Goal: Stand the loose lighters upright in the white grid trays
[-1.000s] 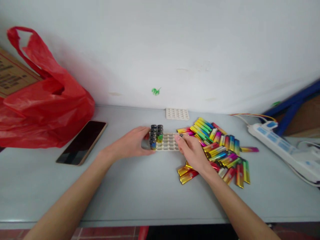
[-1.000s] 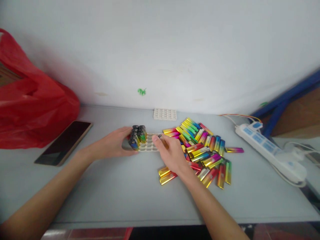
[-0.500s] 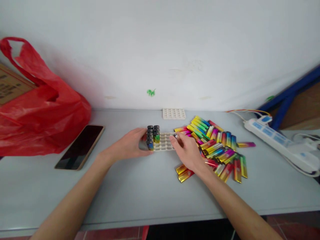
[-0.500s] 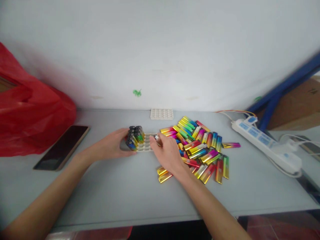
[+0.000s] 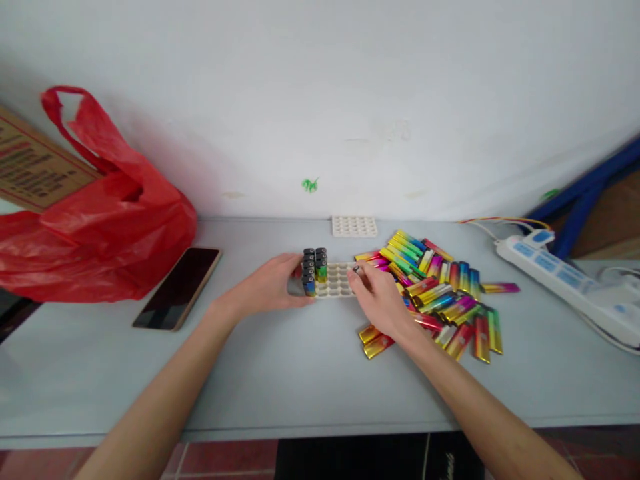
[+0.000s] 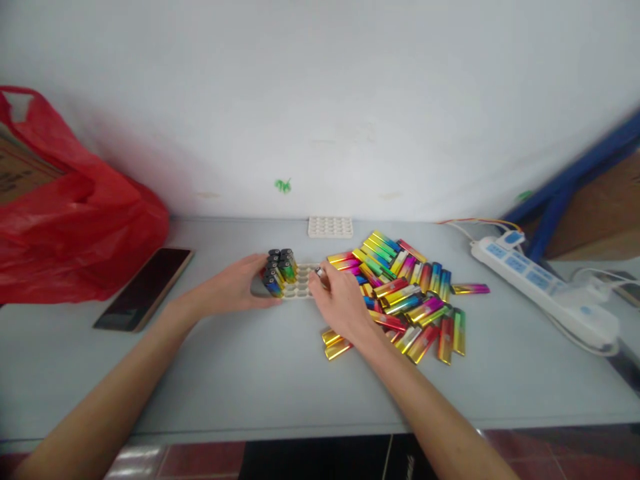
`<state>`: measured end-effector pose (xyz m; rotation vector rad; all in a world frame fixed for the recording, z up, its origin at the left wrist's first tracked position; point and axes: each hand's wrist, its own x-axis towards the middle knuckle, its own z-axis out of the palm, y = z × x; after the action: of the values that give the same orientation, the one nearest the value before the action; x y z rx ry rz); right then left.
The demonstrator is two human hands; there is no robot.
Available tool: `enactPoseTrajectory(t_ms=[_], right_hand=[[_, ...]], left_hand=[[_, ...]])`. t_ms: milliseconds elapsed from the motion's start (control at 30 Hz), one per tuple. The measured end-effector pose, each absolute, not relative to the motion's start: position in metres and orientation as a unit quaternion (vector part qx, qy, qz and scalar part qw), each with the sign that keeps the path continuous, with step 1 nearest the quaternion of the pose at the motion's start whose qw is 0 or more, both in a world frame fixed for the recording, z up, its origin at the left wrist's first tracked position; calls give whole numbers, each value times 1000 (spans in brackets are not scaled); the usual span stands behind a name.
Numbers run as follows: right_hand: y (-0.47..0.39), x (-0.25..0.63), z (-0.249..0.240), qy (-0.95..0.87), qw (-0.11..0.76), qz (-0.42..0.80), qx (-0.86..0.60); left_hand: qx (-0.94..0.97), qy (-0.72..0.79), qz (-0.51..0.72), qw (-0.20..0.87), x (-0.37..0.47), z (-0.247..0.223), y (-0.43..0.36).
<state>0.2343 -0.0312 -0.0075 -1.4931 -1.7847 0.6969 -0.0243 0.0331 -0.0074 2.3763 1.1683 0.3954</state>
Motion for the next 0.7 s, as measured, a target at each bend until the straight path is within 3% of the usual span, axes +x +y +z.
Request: enactPoseTrajectory(t_ms=[500,700], right_hand=[[-39,233,-9,-763,408,161,-474],[-38,236,-10,-732,392,215,-513]], left_hand=[[864,428,143,224,-24,-9,32],[871,411,151,220,-26,-13,33]])
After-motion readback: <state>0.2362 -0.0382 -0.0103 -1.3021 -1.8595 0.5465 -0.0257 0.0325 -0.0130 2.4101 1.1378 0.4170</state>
